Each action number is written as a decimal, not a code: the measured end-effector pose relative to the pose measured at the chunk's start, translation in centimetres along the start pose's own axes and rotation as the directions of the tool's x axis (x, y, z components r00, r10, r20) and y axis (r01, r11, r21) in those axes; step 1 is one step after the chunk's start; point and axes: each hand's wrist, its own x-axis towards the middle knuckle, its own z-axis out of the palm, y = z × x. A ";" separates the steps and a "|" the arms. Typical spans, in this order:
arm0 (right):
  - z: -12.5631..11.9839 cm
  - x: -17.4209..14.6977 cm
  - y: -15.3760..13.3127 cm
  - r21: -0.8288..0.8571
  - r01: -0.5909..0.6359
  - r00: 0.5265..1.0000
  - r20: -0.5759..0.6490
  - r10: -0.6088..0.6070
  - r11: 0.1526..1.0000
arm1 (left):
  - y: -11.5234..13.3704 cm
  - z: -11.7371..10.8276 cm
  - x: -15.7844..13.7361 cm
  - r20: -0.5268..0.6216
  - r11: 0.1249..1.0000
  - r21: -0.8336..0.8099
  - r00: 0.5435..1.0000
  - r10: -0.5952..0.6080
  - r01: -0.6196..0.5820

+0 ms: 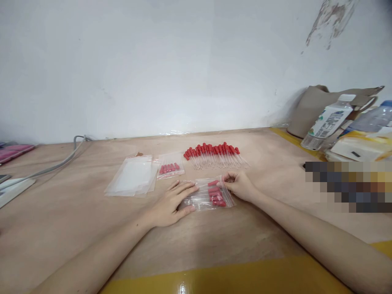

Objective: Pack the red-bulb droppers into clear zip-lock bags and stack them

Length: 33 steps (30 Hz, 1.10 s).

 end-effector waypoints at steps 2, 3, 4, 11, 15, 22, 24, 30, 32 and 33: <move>-0.4 -0.1 -0.1 -0.038 0.014 0.996 0.092 -0.010 0.999 | 0.0 0.0 0.0 0.002 1.000 0.003 1.000 0.001 -0.001; -0.7 -0.1 -0.2 -0.038 0.002 0.993 0.120 0.002 0.999 | -0.1 0.0 0.0 0.003 1.000 0.004 1.000 0.004 -0.004; -1.1 -0.1 -0.3 -0.028 -0.024 0.992 0.122 0.027 0.999 | -0.1 0.0 0.0 0.004 1.000 0.005 1.000 0.005 -0.005; -1.1 -0.5 -1.0 -0.034 -0.189 0.966 0.171 0.192 0.981 | -0.2 0.0 0.0 0.007 1.000 0.009 1.000 -0.003 0.003; -0.2 -0.9 -1.0 0.050 -0.149 0.946 0.298 0.128 0.987 | -0.2 0.0 0.0 0.003 1.000 -0.018 1.000 0.009 -0.009; -2.0 -0.8 -2.1 0.397 -0.320 0.895 0.424 0.138 0.860 | -0.2 0.2 -0.4 -0.142 0.994 -0.006 0.984 -0.107 0.107; -2.5 -0.1 -2.7 0.505 -0.276 0.928 0.362 0.090 0.818 | -1.0 0.1 -0.6 -0.256 0.968 0.089 0.945 -0.205 0.234; 1.1 3.0 -4.4 0.692 -0.129 0.989 0.146 0.037 0.710 | -5.8 -1.4 -1.6 -0.436 0.636 0.269 0.680 -0.589 0.723; 4.0 4.2 -4.7 0.724 -0.125 0.992 0.107 0.069 0.678 | -7.2 -2.0 -2.2 -0.409 0.509 0.278 0.580 -0.705 0.815; 5.5 4.9 -4.8 0.743 -0.119 0.993 0.087 0.080 0.659 | -7.9 -2.1 -2.5 -0.396 0.470 0.275 0.544 -0.740 0.839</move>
